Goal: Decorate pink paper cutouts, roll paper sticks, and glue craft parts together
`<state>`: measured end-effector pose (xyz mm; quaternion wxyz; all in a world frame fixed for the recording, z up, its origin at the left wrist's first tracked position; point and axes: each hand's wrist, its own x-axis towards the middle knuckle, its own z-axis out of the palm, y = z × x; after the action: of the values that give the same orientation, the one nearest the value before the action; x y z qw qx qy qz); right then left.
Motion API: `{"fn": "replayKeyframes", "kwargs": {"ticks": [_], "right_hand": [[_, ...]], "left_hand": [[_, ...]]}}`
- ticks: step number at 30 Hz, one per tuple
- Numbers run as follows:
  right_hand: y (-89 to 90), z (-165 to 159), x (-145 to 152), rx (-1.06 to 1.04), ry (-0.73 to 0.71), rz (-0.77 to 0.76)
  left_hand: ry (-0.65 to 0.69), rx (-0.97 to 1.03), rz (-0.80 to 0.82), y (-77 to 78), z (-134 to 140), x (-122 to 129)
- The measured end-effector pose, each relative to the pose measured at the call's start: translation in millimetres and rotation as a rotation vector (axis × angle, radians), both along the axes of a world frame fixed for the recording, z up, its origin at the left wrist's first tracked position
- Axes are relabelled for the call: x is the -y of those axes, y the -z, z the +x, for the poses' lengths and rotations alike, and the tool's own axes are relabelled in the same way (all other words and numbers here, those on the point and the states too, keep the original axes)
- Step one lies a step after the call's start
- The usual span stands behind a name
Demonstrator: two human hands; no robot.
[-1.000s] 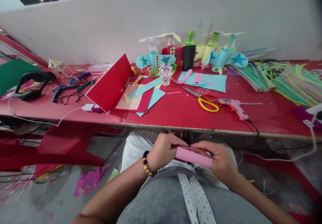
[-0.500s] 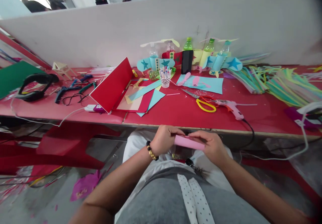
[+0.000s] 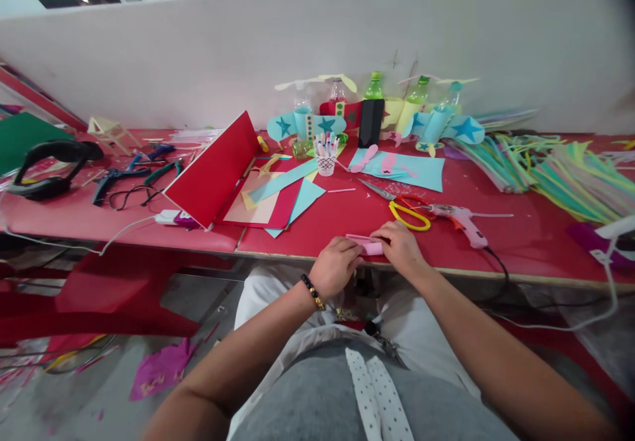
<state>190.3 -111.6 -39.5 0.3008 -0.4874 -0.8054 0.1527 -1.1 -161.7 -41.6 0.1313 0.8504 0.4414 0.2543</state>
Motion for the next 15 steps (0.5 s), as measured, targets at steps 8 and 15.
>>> {"fn": "replayKeyframes", "kwargs": {"ticks": [8, 15], "right_hand": [[1.3, 0.2, -6.2, 0.085, -0.015, 0.016], [1.2, -0.3, -10.2, 0.085, -0.029, 0.008]], "left_hand": [[-0.19, -0.115, -0.012, -16.9, 17.7, -7.0], [-0.072, -0.087, -0.068, -13.6, 11.5, -9.3]]}}
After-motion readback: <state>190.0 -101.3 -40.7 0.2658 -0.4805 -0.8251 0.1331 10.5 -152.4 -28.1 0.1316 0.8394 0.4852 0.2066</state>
